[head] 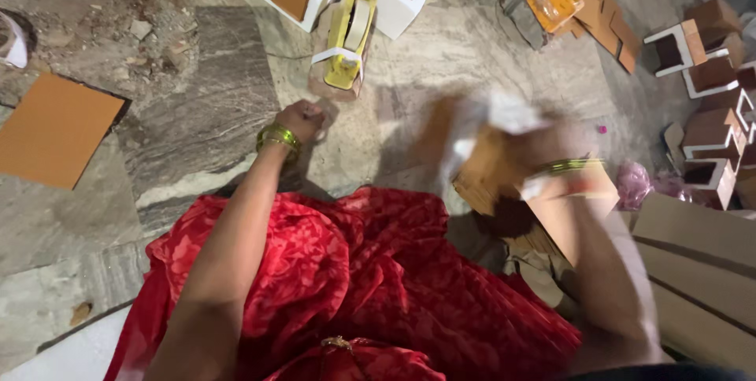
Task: The person assembles cardboard boxes by hand and using a tape dispenser. They fold pre-cut cardboard sheets into a box shape and apply tape to secure the bottom flaps.
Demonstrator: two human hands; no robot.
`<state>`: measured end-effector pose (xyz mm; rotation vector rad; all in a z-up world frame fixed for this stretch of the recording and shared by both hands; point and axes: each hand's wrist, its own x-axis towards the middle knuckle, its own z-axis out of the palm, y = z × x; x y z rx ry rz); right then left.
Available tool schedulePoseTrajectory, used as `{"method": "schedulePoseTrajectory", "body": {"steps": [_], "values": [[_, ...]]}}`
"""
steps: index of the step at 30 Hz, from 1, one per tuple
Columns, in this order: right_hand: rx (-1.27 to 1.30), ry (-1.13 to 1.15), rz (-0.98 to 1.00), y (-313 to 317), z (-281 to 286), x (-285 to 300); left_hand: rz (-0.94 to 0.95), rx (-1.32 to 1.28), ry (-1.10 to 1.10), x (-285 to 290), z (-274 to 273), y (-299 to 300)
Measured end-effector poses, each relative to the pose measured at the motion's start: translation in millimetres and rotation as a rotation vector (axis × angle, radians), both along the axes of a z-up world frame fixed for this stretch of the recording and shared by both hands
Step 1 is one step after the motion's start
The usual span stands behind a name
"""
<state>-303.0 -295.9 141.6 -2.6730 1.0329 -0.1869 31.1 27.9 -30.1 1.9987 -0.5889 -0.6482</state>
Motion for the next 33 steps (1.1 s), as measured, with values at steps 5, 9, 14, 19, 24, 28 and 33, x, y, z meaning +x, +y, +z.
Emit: {"method": "schedulePoseTrajectory", "body": {"steps": [5,9,14,19,24,28,33], "values": [[-0.328,0.124,-0.296,-134.8,42.2,-67.2,-0.002,-0.04,0.063,-1.0,-18.4,-21.1],[-0.581,0.039,-0.209,-161.2,81.9,-19.0,-0.065,-0.092,-0.031,-10.2,-48.1,-44.9],[-0.259,-0.202,0.305,-82.0,33.8,203.4,-0.026,-0.115,-0.028,6.8,-56.2,-26.7],[-0.275,-0.261,0.67,6.8,-15.9,406.0,0.119,-0.051,-0.065,57.6,-50.0,7.1],[-0.202,-0.2,0.49,2.7,-64.3,520.6,0.271,-0.153,0.04,74.1,-53.0,-7.5],[-0.173,-0.179,0.404,-42.0,-138.6,564.9,0.314,-0.141,0.014,77.1,-66.2,-18.3],[-0.097,0.115,0.232,-32.3,-164.5,598.2,0.321,-0.034,0.143,84.3,-79.5,-22.0]]}}
